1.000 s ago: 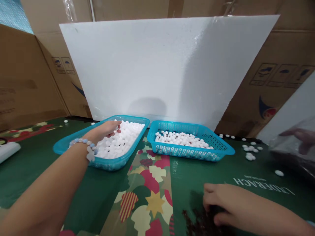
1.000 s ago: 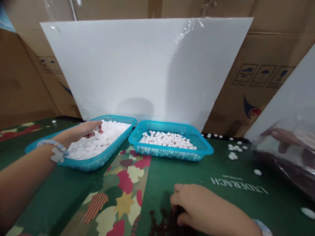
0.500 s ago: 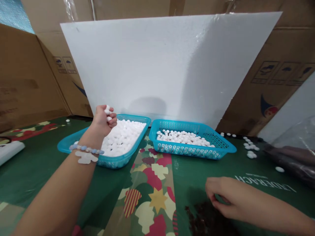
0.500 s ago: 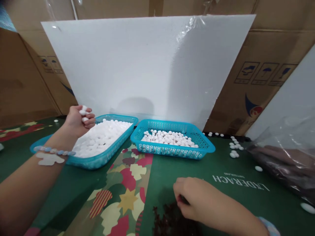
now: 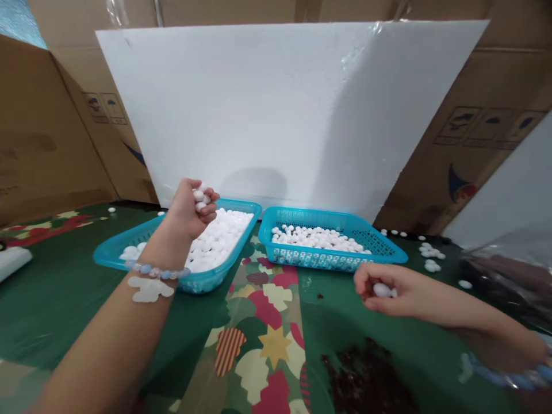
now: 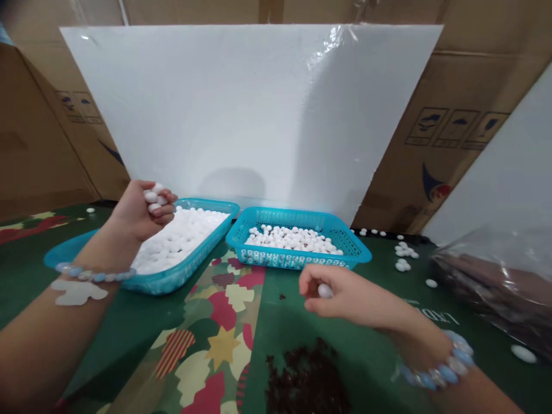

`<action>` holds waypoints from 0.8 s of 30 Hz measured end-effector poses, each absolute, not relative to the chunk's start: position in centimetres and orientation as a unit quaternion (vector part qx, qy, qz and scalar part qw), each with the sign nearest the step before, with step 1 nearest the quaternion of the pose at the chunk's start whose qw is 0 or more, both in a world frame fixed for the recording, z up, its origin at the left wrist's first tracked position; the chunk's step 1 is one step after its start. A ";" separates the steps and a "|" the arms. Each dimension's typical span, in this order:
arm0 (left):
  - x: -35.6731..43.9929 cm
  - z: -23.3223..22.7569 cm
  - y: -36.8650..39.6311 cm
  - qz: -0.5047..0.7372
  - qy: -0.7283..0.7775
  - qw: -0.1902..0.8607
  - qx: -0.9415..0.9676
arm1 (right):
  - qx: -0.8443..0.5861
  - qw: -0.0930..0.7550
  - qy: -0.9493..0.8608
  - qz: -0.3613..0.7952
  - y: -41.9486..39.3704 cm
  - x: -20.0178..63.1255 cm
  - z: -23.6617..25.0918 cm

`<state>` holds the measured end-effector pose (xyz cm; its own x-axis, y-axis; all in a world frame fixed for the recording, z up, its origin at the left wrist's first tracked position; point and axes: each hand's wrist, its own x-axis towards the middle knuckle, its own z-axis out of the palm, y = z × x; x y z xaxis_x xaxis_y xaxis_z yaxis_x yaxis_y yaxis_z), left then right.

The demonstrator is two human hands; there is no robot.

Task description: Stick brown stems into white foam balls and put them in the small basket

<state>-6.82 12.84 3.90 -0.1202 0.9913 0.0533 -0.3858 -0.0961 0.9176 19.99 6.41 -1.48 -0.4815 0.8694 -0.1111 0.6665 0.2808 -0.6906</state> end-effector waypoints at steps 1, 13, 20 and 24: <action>-6.4 4.0 12.6 0.629 0.395 0.546 0.388 | -0.477 0.146 -0.792 0.353 6.5 20.0 -1.1; -2.1 3.9 11.3 0.605 0.374 0.520 0.472 | -0.472 -0.018 -0.865 0.170 9.1 16.7 -3.7; -0.5 3.0 10.5 0.551 0.397 0.530 0.508 | -0.406 -0.099 -0.883 0.215 8.7 17.3 -2.9; 0.0 2.4 10.4 0.524 0.418 0.542 0.507 | -0.432 -0.068 -0.875 0.206 9.0 18.0 -2.5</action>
<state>-0.04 10.39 2.41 0.1020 0.9917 0.0782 -0.1431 -0.0632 0.9877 17.97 8.99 -2.47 -0.6178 0.7281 -0.2969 0.7841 0.5419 -0.3027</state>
